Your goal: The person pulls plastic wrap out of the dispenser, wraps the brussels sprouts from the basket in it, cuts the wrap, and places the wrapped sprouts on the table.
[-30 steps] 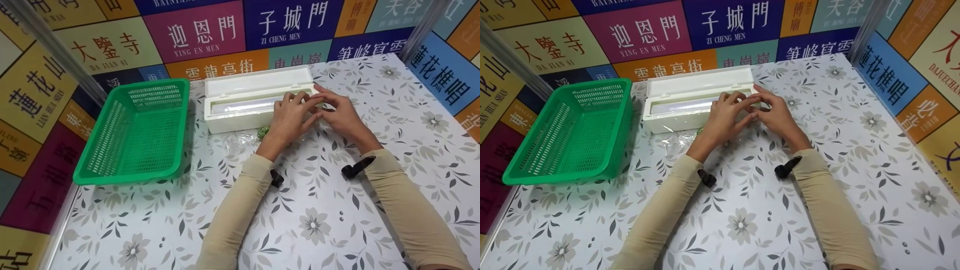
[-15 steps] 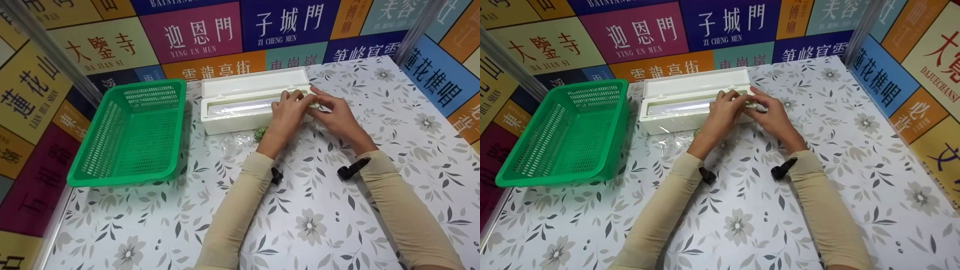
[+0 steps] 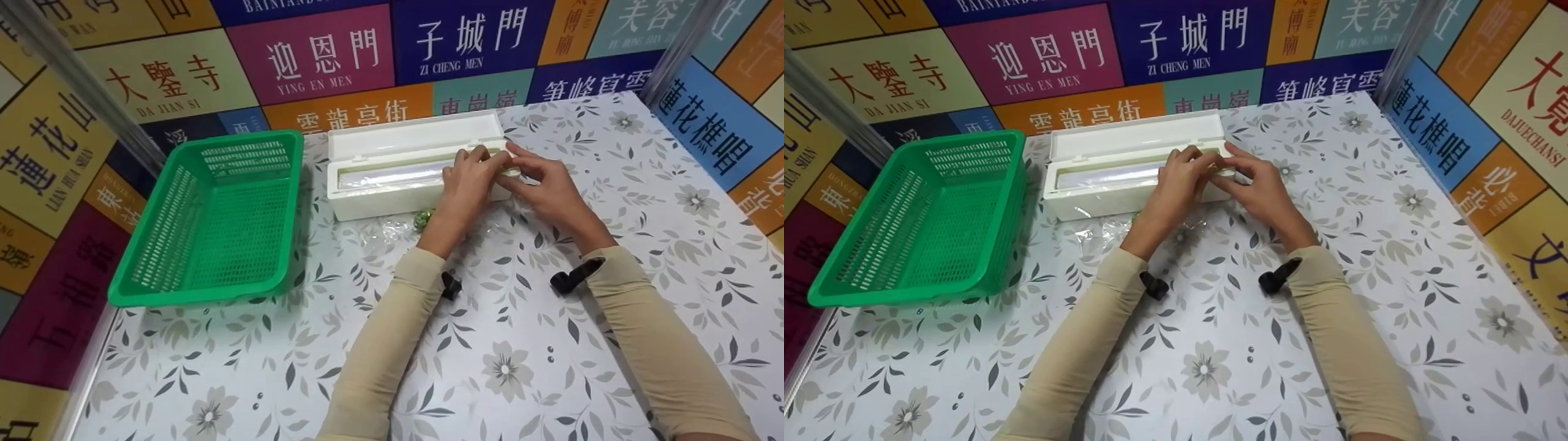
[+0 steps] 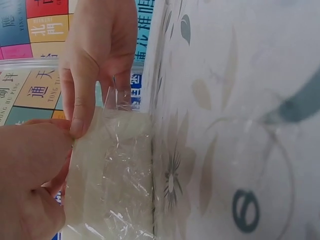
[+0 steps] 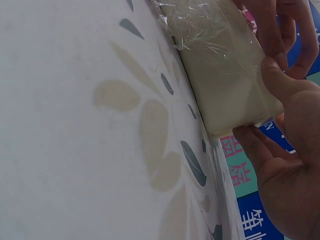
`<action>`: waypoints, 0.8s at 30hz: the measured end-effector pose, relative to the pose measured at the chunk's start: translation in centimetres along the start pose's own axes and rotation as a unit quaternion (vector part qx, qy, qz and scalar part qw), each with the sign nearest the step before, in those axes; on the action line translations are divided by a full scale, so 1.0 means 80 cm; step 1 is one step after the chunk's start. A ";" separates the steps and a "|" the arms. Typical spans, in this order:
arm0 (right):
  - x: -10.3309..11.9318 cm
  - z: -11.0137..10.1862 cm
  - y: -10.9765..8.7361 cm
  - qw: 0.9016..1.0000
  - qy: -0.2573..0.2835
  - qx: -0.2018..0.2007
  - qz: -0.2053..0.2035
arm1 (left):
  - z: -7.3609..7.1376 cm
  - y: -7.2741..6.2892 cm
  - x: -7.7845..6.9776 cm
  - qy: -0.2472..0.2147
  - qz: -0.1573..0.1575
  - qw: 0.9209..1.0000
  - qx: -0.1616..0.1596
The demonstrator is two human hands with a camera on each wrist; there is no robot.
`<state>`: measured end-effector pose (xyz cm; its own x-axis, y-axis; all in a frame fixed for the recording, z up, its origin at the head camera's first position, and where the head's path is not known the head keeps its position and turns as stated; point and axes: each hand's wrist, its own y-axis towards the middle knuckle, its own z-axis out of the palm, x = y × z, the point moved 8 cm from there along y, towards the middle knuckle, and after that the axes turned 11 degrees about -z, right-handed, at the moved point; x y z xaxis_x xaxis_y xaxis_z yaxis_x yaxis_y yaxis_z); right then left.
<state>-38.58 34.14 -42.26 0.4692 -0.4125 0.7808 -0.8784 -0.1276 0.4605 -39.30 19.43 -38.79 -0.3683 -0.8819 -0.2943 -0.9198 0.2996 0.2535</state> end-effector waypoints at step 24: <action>0.004 -0.003 0.000 1.000 0.002 -0.003 0.004 | -0.023 -0.002 0.016 -0.111 0.072 0.991 -0.036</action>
<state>-38.39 34.21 -41.97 0.4626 -0.4093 0.7864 -0.8816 -0.1184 0.4569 -39.34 17.61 -37.55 -0.5237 -0.7279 -0.4425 -0.8459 0.3830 0.3712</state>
